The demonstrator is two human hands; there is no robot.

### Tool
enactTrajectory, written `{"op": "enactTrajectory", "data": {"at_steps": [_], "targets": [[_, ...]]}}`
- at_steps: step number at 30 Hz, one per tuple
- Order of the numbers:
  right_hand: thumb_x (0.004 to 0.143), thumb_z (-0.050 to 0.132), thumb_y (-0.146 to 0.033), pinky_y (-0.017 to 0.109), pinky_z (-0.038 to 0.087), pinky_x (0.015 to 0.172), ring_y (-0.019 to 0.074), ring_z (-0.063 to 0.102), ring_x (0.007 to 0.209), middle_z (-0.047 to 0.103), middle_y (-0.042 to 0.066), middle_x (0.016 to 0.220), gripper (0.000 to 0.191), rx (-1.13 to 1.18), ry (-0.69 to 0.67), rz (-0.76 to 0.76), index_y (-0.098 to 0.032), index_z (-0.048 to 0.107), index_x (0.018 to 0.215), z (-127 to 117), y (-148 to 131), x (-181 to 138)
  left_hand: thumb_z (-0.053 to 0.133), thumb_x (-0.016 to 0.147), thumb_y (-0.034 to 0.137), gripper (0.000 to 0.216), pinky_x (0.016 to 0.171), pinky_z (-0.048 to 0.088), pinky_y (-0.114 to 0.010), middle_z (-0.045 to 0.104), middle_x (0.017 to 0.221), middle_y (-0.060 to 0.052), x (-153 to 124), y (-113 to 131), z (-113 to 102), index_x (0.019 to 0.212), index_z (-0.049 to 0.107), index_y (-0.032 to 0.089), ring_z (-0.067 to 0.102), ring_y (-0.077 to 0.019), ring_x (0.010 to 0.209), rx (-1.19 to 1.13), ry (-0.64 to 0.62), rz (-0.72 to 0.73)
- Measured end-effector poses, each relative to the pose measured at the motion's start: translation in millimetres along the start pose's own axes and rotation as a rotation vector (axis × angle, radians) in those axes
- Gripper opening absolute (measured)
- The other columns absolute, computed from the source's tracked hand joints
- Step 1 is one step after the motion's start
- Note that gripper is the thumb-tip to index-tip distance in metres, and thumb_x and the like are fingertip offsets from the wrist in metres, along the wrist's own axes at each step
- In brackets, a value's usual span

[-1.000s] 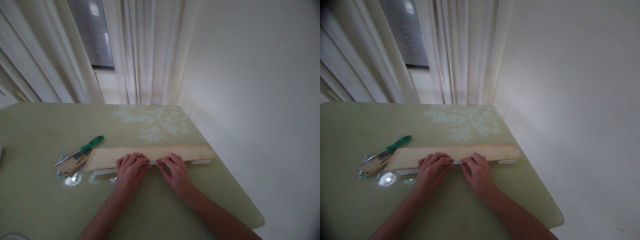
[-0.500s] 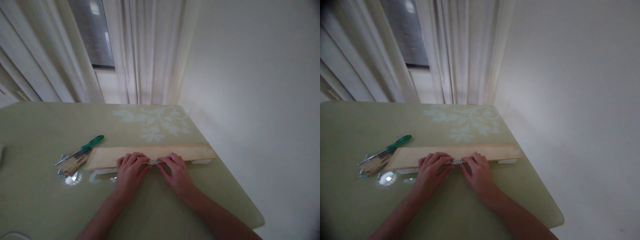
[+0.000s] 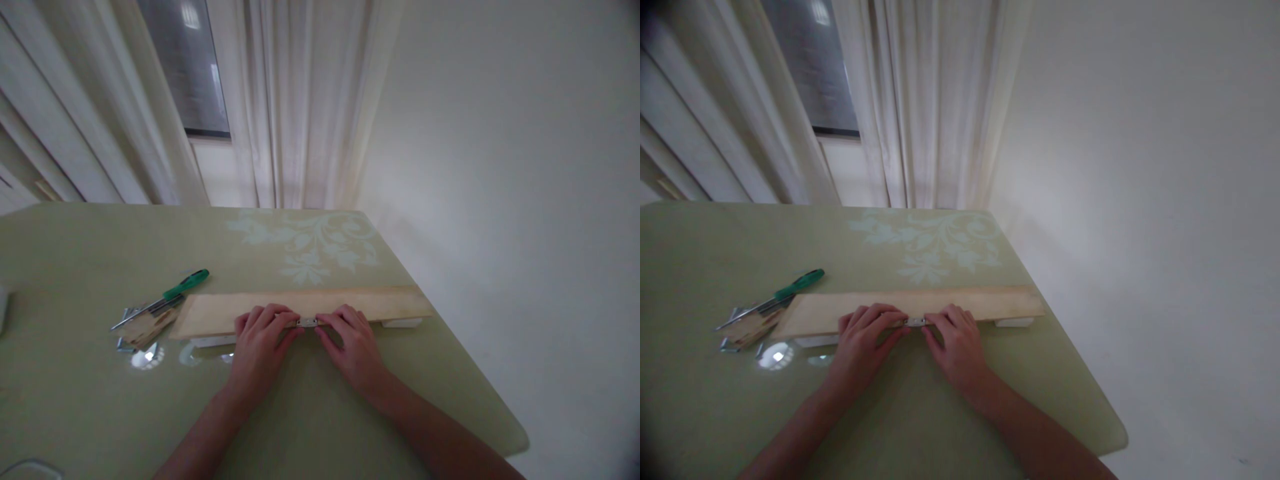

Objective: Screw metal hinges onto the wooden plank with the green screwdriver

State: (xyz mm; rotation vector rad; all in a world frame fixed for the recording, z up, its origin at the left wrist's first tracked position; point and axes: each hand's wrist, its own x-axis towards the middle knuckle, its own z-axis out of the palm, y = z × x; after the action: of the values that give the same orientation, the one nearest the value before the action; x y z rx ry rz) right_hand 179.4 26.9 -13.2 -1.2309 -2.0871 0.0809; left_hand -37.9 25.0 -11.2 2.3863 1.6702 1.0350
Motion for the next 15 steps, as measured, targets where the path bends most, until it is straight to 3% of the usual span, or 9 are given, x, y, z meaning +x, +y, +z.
{"op": "enactTrajectory", "data": {"at_steps": [15], "targets": [[0.097, 0.070, -0.023, 0.038, 0.052, 0.081, 0.0230, 0.064, 0.091, 0.070, 0.006, 0.097, 0.017, 0.006, 0.010, -0.014, -0.023, 0.073, 0.114, -0.1, 0.8, -0.5, 0.070, 0.097, 0.039, 0.019, 0.093, 0.040, -0.043, 0.076, 0.115, -0.004, 2.6, 1.3, -3.3, 0.112, 0.076, 0.029, 0.067, -0.0270, 0.105, -0.018, 0.034, 0.003]]}}
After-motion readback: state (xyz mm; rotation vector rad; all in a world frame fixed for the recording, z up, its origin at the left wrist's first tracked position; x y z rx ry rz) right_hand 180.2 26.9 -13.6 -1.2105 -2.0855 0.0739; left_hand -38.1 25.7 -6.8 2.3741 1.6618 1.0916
